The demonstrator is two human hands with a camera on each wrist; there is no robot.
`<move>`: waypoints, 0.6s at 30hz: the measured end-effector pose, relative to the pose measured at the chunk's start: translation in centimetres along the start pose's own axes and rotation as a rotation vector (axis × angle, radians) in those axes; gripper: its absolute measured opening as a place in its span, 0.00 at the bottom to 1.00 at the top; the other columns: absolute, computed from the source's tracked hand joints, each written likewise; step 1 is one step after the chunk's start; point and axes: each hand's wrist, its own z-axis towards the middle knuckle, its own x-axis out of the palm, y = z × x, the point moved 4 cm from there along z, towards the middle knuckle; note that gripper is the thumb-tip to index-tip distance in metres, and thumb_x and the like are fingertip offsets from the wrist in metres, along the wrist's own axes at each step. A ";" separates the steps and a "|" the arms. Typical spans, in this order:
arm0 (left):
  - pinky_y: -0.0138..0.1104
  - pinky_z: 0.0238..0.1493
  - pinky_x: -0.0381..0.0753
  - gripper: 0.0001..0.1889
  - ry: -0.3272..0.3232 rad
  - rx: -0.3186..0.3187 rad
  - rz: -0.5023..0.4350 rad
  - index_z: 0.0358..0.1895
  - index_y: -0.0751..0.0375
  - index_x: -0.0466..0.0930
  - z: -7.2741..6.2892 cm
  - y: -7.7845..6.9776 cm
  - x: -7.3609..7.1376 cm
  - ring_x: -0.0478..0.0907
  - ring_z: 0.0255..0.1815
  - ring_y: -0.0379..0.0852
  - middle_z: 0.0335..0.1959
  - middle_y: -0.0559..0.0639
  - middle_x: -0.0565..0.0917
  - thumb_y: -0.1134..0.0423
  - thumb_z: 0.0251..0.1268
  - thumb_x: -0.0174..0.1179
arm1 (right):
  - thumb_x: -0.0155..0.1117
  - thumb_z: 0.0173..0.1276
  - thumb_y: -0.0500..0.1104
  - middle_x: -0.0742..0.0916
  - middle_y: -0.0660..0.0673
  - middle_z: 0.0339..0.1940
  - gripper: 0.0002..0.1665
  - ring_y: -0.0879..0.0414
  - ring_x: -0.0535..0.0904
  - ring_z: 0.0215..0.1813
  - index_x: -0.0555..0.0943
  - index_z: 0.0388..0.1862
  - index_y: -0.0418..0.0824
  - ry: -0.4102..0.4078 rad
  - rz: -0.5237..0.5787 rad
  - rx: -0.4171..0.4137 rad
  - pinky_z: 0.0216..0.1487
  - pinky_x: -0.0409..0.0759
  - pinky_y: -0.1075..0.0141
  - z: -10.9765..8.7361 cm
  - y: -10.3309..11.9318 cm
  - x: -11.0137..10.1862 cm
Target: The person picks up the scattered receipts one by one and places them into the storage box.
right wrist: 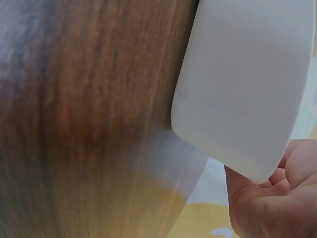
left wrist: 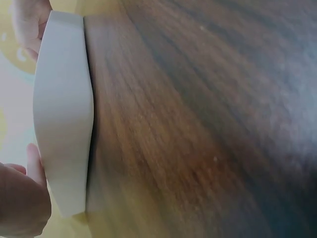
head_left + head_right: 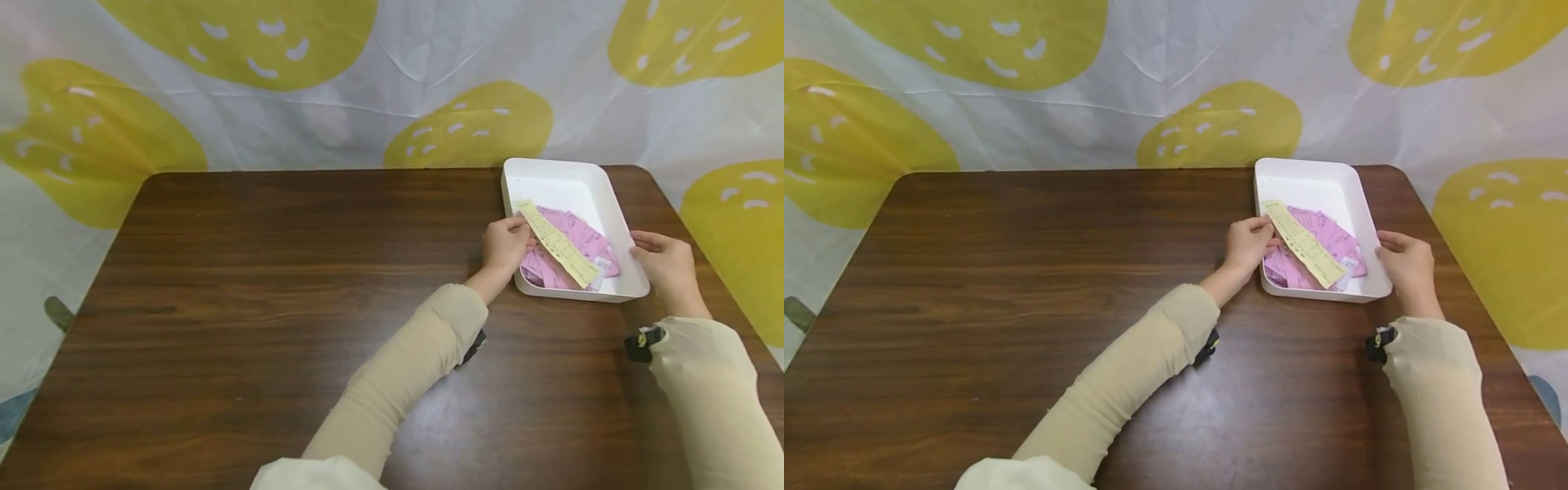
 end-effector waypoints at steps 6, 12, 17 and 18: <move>0.22 0.30 0.83 0.17 0.061 -0.023 0.179 0.57 0.63 0.78 0.0 -0.4 -0.2 0.88 0.34 0.47 0.39 0.58 0.88 0.66 0.73 0.46 | 0.48 0.72 0.40 0.71 0.77 0.22 0.30 0.82 0.69 0.29 0.63 0.68 0.25 0.017 0.004 0.025 0.27 0.75 0.84 -0.1 0.0 0.0; 0.22 0.29 0.82 0.16 0.096 -0.027 0.184 0.56 0.62 0.79 -0.3 -1.0 -0.4 0.87 0.36 0.47 0.43 0.57 0.87 0.66 0.72 0.47 | 0.48 0.72 0.40 0.70 0.77 0.21 0.30 0.83 0.69 0.29 0.62 0.68 0.25 0.026 -0.001 0.031 0.27 0.75 0.84 -0.1 0.1 0.0; 0.24 0.30 0.84 0.15 0.133 -0.009 0.149 0.55 0.65 0.79 -0.5 -1.5 -1.1 0.86 0.38 0.50 0.47 0.59 0.85 0.67 0.72 0.47 | 0.48 0.72 0.40 0.70 0.78 0.21 0.30 0.83 0.68 0.29 0.63 0.68 0.25 0.021 -0.010 0.032 0.27 0.75 0.84 -0.2 0.3 0.0; 0.25 0.30 0.83 0.15 0.148 -0.006 0.157 0.55 0.65 0.78 -0.5 -1.6 -1.3 0.86 0.38 0.50 0.47 0.59 0.85 0.67 0.72 0.46 | 0.47 0.71 0.40 0.70 0.78 0.21 0.30 0.83 0.68 0.29 0.63 0.68 0.24 0.021 -0.010 0.033 0.27 0.74 0.84 -0.2 0.3 0.0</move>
